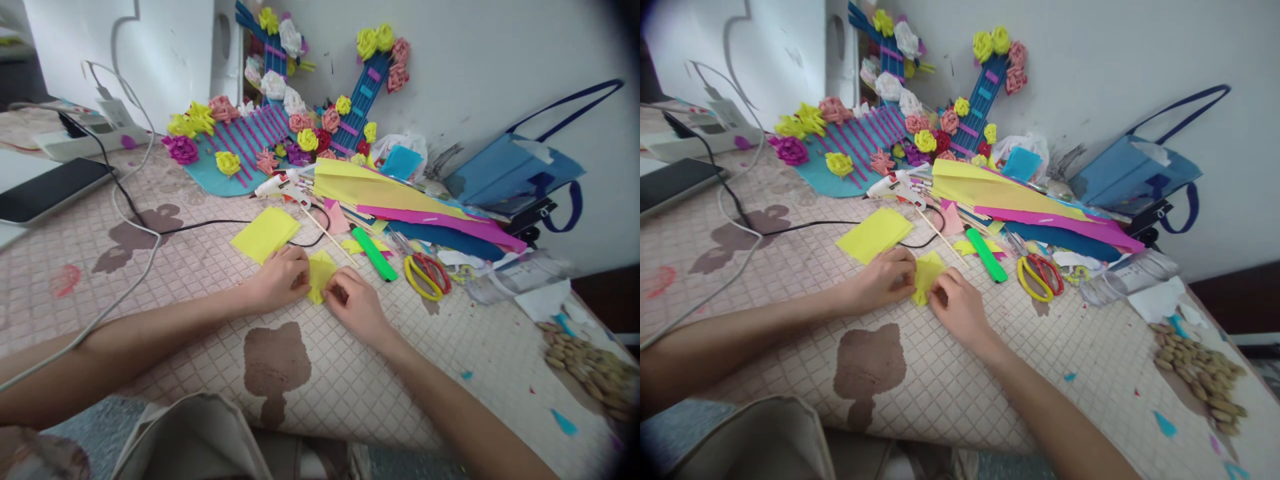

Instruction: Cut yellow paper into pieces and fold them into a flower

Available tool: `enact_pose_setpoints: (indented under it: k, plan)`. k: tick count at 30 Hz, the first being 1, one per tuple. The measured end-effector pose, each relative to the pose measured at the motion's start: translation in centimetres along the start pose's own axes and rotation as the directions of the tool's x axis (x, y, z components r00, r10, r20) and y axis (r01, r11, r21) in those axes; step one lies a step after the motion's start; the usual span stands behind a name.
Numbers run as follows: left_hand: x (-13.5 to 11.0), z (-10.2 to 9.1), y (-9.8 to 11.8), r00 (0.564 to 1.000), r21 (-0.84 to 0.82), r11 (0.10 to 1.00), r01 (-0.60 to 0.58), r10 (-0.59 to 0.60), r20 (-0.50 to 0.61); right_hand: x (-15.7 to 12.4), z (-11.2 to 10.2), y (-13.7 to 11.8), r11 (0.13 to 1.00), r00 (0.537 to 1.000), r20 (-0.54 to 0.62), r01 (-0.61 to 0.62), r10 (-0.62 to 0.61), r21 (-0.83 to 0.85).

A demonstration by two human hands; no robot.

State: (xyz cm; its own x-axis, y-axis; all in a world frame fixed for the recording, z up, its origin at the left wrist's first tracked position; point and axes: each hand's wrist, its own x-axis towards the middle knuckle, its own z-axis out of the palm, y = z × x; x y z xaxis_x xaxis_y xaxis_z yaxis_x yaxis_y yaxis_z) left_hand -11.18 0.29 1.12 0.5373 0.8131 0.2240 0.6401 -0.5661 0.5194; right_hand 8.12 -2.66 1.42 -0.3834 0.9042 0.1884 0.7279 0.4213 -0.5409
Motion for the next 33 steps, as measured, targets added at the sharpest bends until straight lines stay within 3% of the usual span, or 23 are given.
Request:
enact_pose_setpoints:
  k: [10,18,25,33]
  plan:
    - [-0.1,-0.4,0.1,0.998,-0.035,0.999,0.023,-0.021,0.057,0.0,0.2,0.3,1.0,0.999,-0.021,0.029,-0.029,0.005]
    - [-0.3,-0.1,0.3,1.0,0.007,1.0,0.0,0.0,0.014,-0.1,0.2,0.1,1.0,1.0,-0.026,0.017,-0.018,-0.005]
    - [-0.1,-1.0,0.0,0.994,-0.107,0.994,0.021,-0.008,0.113,-0.2,0.1,0.2,0.999,0.999,-0.02,0.029,-0.029,0.012]
    - [0.1,-1.3,-0.5,0.992,-0.16,0.987,-0.013,0.033,0.126,-0.3,-0.3,0.6,0.996,0.998,0.026,0.051,-0.053,0.07]
